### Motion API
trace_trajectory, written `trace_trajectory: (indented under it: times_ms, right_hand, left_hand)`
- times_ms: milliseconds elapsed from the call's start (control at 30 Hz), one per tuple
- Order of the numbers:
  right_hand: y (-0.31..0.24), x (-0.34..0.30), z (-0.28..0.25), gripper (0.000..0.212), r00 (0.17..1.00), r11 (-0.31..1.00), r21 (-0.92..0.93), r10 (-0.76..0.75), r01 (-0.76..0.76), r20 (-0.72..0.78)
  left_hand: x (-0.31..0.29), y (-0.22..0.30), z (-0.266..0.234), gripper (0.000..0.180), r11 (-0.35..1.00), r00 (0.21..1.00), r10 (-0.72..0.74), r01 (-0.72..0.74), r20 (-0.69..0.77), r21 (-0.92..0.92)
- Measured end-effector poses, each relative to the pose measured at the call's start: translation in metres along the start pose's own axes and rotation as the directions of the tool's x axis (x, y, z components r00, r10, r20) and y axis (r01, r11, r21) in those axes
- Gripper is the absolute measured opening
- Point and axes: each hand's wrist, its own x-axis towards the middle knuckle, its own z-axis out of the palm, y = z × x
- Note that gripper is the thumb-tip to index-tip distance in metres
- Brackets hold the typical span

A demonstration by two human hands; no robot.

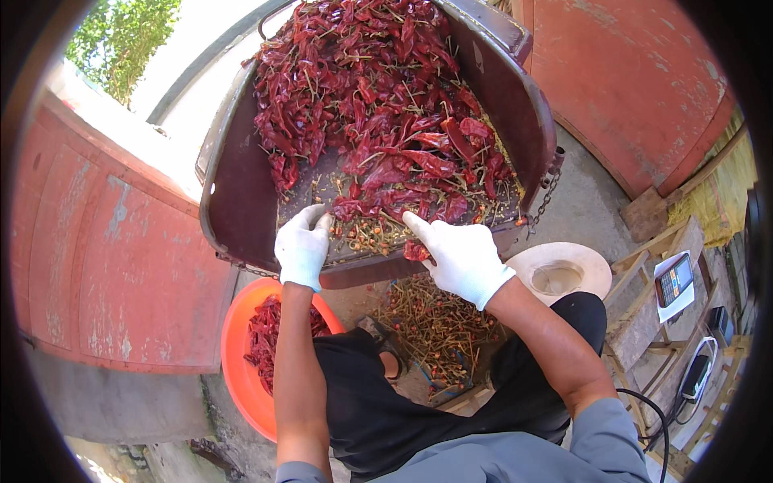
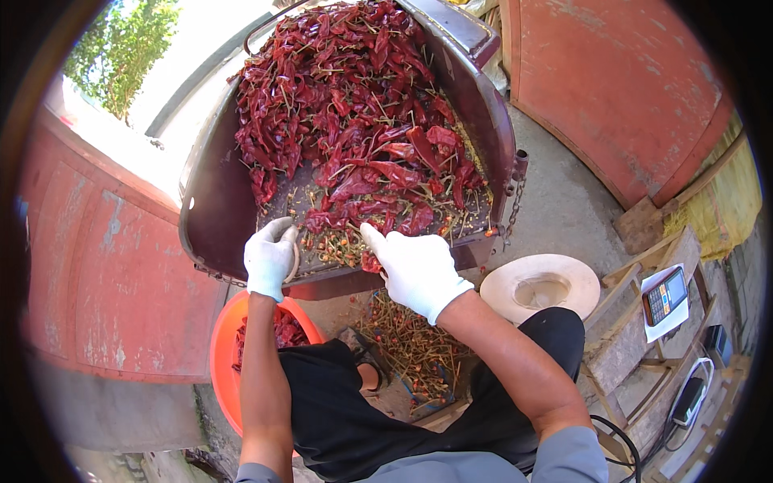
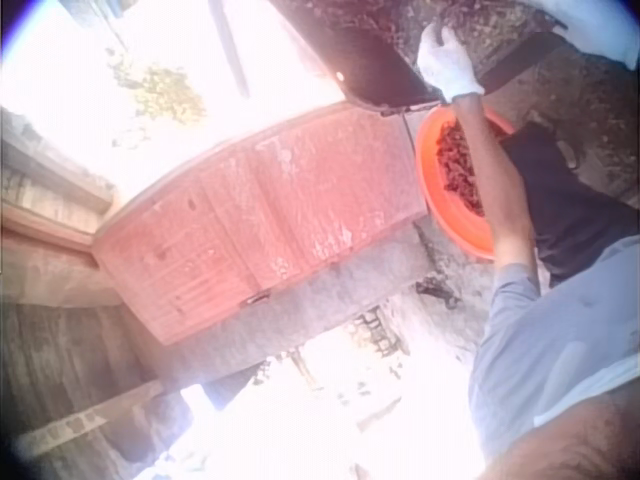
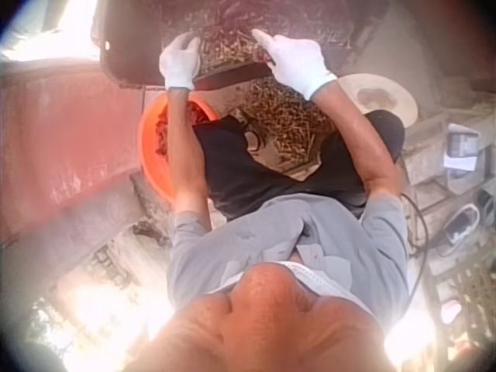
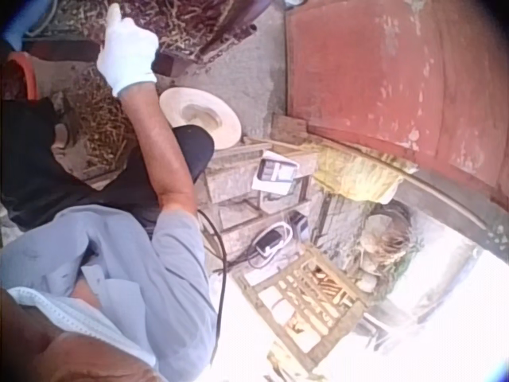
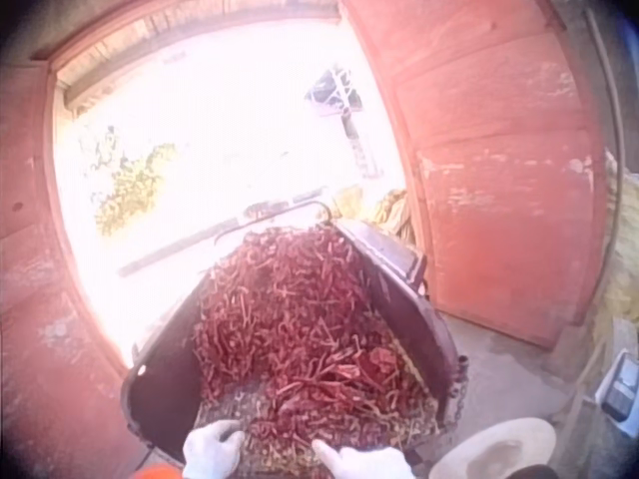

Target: The person deseeded dried red peppers by opening them with a knife and by hand, removing the seeds, and placing the empty pepper skins into an orange bowl.

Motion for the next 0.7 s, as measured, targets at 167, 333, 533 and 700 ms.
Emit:
trace_trajectory:
  times_ms: [167,333,533,700]
  right_hand:
    - [0.011,0.001,0.006,0.056,0.994,0.972,0.225,0.09,-0.073,-0.065]
    - [0.002,0.007,-0.005,0.043,0.947,0.475,0.829,0.264,-0.294,0.184]
    - [-0.02,0.009,0.007,0.023,0.888,-0.341,0.886,0.224,-0.315,0.403]
    - [-0.024,0.005,0.013,0.023,0.918,-0.316,0.879,0.057,-0.357,0.393]
  left_hand:
    - [-0.03,0.053,-0.004,0.023,0.837,0.962,-0.018,0.163,0.271,-0.523]
    - [-0.068,0.09,-0.012,0.042,0.721,0.904,0.033,0.273,0.425,-0.637]
    - [-0.103,0.084,0.014,0.092,0.91,0.935,0.308,-0.236,0.174,-0.342]
    - [-0.113,0.1,0.011,0.102,0.948,0.969,0.227,-0.198,0.095,-0.251]
